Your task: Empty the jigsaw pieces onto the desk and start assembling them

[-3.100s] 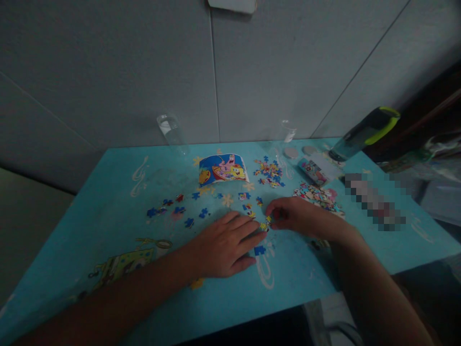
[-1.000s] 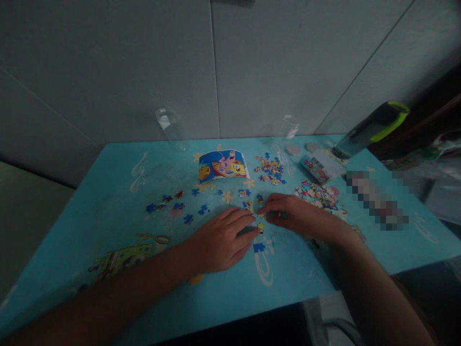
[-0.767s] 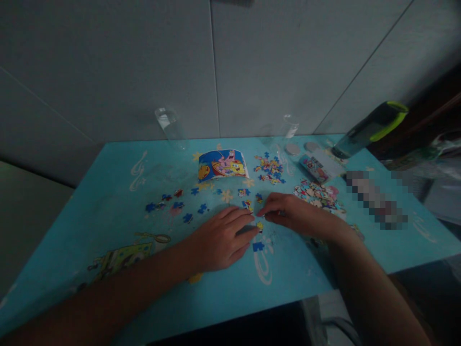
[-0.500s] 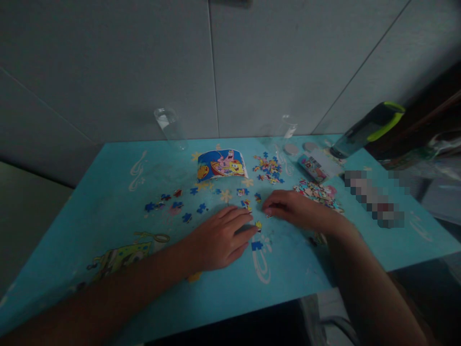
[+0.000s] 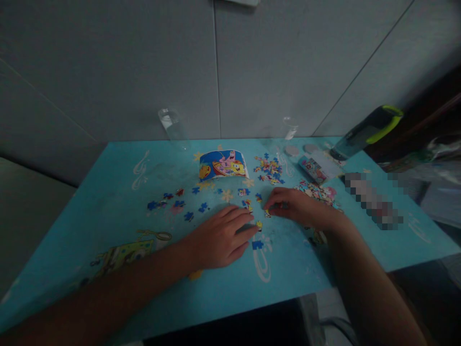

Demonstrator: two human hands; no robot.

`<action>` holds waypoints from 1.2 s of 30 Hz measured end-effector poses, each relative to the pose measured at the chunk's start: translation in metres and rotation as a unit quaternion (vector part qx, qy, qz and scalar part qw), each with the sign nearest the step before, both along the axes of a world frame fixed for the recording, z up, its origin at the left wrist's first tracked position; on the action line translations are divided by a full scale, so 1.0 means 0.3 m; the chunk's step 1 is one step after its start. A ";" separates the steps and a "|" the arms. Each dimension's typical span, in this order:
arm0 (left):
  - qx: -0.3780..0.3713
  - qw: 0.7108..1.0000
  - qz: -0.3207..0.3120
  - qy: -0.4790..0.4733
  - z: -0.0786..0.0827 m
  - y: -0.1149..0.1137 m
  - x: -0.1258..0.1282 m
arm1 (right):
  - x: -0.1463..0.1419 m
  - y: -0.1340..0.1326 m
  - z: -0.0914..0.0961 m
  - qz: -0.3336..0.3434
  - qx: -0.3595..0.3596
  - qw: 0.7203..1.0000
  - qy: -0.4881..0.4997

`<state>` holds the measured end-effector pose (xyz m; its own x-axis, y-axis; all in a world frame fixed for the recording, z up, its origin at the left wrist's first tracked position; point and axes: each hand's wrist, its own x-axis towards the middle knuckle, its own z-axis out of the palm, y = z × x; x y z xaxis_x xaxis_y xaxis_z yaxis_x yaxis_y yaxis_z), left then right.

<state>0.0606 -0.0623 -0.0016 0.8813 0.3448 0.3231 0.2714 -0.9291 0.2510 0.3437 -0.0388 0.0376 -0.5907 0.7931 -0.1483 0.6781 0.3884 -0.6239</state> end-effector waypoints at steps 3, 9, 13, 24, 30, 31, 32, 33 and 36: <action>0.001 1.000 0.001 0.004 -0.003 0.000 -0.001 | 0.000 0.000 0.000 -0.021 -0.004 1.000 -0.007; 0.010 1.000 0.000 -0.005 0.001 0.001 0.002 | 0.008 -0.004 0.008 -0.088 -0.026 0.995 -0.040; 0.009 1.000 0.000 -0.010 0.009 0.001 0.000 | -0.001 -0.018 0.020 -0.076 -0.041 0.996 -0.017; 0.002 1.000 0.001 0.007 0.014 -0.001 0.002 | -0.082 -0.049 0.016 -0.073 -0.050 0.996 -0.006; -0.003 1.000 -0.004 0.000 0.019 0.000 0.006 | -0.091 -0.055 0.014 -0.072 -0.018 0.996 -0.040; -0.005 1.000 -0.004 0.000 0.019 0.000 0.007 | -0.091 -0.055 0.014 -0.073 -0.015 0.996 -0.045; -0.004 1.000 -0.006 0.001 0.019 -0.001 0.008 | -0.091 -0.056 0.013 -0.073 -0.012 0.996 -0.049; -0.001 1.000 -0.009 0.001 0.019 -0.001 0.008 | -0.091 -0.057 0.013 -0.072 -0.010 0.996 -0.053; 0.012 1.000 -0.015 0.001 0.015 -0.001 0.009 | -0.091 -0.058 0.014 -0.072 -0.003 0.995 -0.063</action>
<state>0.0634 -0.0627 0.0030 0.8919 0.3096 0.3298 0.2433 -0.9429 0.2274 0.3165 -0.0562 0.0418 -0.4481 0.8668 -0.2188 0.7992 0.2788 -0.5326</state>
